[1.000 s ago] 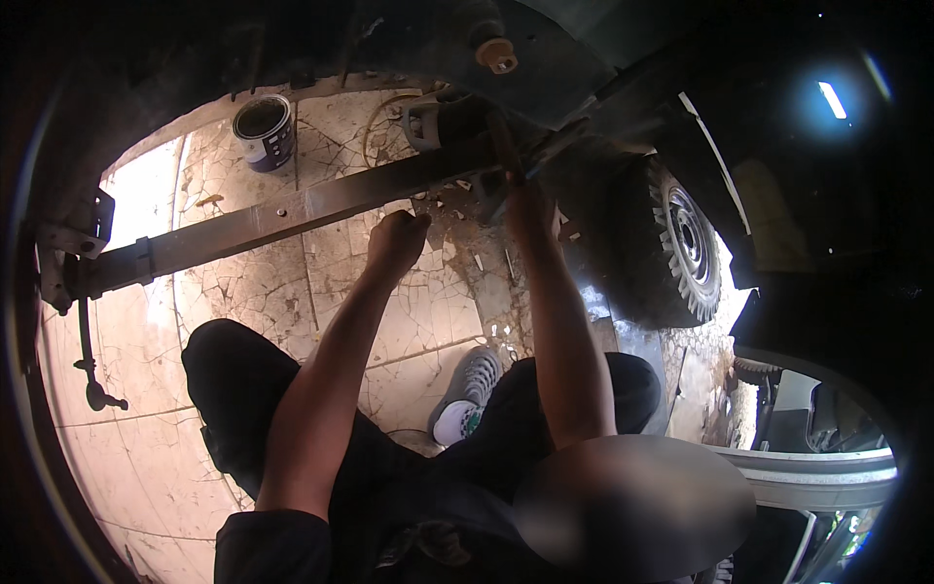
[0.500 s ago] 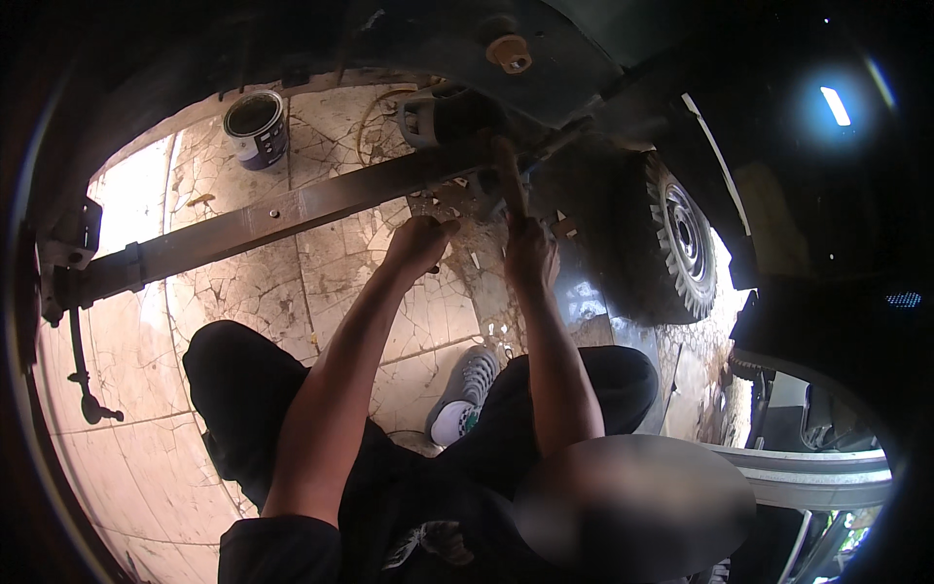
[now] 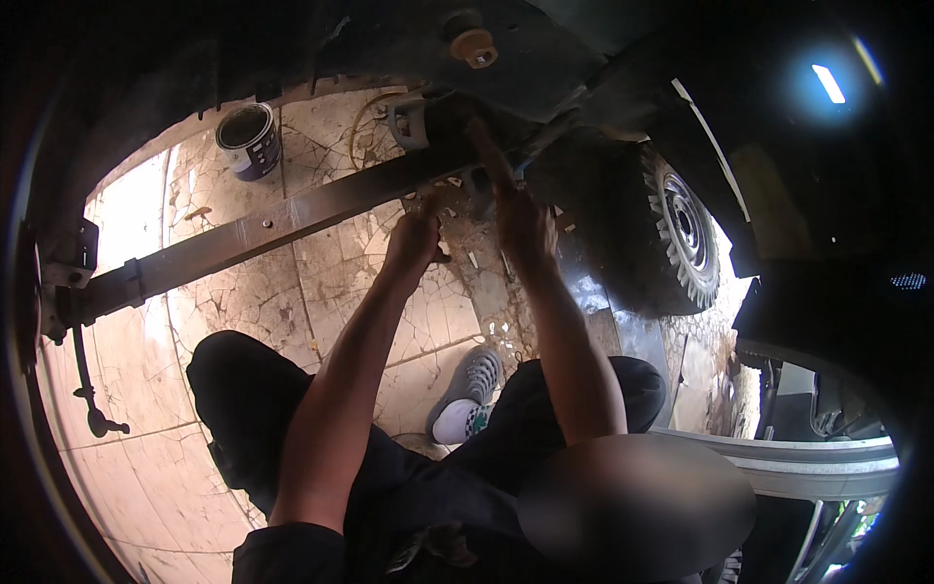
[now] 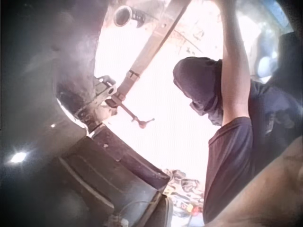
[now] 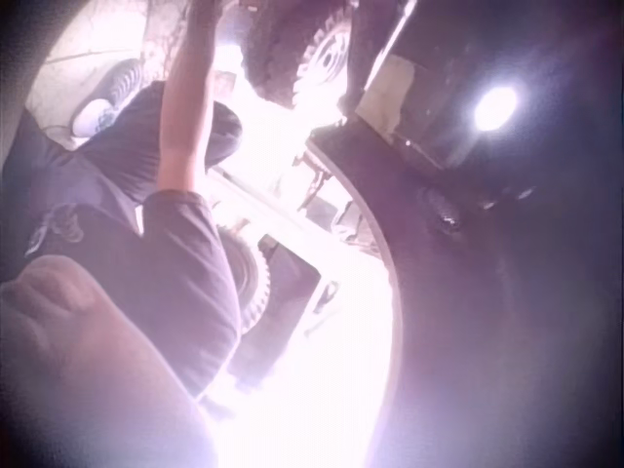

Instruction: The person scrubs the undercarriage of a vehicle using a brush and a cleaning solution. They work on the metal frame and suspension components, applying the solution and scrubbing to remove dirt and grime.

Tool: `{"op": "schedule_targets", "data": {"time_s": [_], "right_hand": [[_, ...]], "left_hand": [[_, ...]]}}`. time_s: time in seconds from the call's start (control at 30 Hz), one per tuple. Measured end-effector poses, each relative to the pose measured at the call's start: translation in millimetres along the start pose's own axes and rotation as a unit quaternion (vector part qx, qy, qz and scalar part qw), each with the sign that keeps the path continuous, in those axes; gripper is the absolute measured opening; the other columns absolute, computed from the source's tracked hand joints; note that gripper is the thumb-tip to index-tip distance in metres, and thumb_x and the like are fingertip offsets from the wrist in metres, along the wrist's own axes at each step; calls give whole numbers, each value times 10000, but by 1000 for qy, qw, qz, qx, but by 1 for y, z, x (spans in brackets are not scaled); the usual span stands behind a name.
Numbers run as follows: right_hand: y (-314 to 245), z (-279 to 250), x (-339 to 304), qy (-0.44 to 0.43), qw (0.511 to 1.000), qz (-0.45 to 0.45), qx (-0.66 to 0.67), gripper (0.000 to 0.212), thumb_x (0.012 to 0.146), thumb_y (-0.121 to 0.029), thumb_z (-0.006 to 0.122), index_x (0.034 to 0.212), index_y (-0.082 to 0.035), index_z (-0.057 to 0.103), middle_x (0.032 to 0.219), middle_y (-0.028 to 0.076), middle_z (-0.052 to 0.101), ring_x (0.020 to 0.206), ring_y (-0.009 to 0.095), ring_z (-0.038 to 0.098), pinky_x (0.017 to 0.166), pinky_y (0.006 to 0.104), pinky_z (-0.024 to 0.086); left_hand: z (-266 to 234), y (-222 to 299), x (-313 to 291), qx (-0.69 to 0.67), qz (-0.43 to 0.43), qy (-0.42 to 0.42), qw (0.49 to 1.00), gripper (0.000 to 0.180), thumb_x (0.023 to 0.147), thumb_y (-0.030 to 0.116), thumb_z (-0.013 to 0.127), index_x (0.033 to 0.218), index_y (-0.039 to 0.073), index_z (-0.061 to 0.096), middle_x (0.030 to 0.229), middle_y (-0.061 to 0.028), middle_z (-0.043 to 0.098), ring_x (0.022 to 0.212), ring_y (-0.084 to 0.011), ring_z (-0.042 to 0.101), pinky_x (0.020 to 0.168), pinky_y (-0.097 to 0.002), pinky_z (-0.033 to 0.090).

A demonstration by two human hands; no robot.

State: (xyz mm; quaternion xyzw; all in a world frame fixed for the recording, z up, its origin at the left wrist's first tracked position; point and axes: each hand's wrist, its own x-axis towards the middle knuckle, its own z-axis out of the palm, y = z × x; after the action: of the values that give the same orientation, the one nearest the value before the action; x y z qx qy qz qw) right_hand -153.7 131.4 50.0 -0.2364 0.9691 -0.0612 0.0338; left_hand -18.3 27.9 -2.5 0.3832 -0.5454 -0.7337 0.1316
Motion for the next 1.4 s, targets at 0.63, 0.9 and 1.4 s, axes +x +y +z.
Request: {"op": "schedule_targets", "data": {"time_s": [0.63, 0.9, 1.4], "right_hand": [[17, -25, 6, 41, 990, -135, -16, 544, 1017, -548, 533, 1111, -40, 703, 1025, 260, 725, 1016, 443, 699, 837, 564, 550], [-23, -14, 64, 3, 999, -30, -12, 519, 1019, -531, 511, 1223, -88, 688, 1156, 258, 708, 1097, 451, 680, 927, 572, 535], [36, 12, 74, -1, 973, -196, -119, 504, 1028, -533, 502, 1318, -149, 652, 1209, 240, 694, 1111, 457, 666, 931, 560, 534]], "left_hand": [[-3, 47, -16, -43, 17, -66, 997, 319, 994, 442, 568, 941, 130, 606, 658, 22, 459, 525, -120, 396, 479, -296, 318], [6, 40, -23, 118, 95, -60, 987, 482, 970, 432, 588, 1234, 33, 650, 1040, -273, 725, 1077, -459, 679, 924, -511, 511], [6, 58, -28, -23, -29, -139, 990, 327, 986, 434, 595, 1032, 116, 658, 762, 4, 580, 546, -68, 452, 463, -252, 325]]}}
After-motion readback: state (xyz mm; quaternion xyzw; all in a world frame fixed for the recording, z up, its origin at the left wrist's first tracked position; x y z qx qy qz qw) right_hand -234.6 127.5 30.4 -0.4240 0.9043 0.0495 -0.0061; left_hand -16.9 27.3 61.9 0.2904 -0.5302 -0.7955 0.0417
